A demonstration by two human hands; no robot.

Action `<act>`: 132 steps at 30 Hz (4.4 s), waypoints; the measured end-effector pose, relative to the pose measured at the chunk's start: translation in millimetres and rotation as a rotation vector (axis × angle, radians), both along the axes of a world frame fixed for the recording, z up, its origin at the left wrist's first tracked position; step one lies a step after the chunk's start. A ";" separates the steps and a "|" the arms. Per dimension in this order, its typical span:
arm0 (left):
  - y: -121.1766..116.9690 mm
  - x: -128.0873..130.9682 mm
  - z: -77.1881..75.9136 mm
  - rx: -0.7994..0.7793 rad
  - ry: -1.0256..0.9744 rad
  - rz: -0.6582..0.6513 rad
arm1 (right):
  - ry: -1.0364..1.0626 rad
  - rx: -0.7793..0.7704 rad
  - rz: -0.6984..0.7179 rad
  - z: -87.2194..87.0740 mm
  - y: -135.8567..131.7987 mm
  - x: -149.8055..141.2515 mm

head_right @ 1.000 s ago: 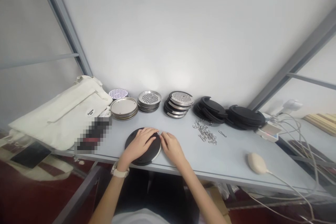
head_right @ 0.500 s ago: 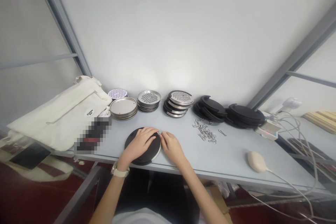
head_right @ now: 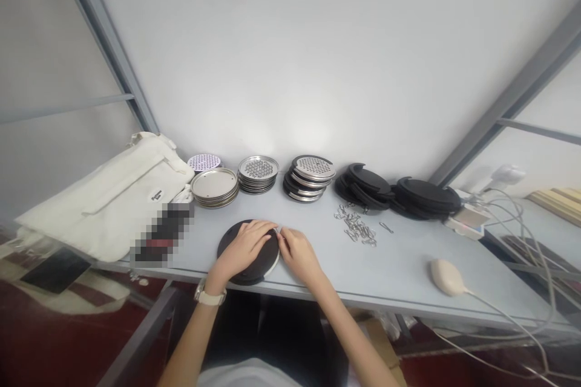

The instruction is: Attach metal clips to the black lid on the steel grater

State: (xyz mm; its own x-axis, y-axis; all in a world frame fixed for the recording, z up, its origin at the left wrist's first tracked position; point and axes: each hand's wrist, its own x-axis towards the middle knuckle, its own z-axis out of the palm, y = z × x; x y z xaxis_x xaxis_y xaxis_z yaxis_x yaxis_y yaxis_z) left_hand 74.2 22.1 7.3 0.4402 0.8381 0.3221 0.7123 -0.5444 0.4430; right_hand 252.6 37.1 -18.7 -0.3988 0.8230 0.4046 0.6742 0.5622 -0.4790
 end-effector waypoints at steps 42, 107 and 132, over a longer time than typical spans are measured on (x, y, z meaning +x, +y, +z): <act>1.1 -0.8 -1.4 -0.008 -0.051 -0.005 | -0.006 -0.022 -0.012 -5.7 3.0 1.6; 0.6 -1.0 0.8 -0.009 -0.047 -0.023 | 0.027 -0.032 0.014 2.2 0.3 0.3; -1.7 -0.3 5.3 -0.021 -0.079 -0.046 | 0.029 -0.050 0.041 1.7 1.0 2.1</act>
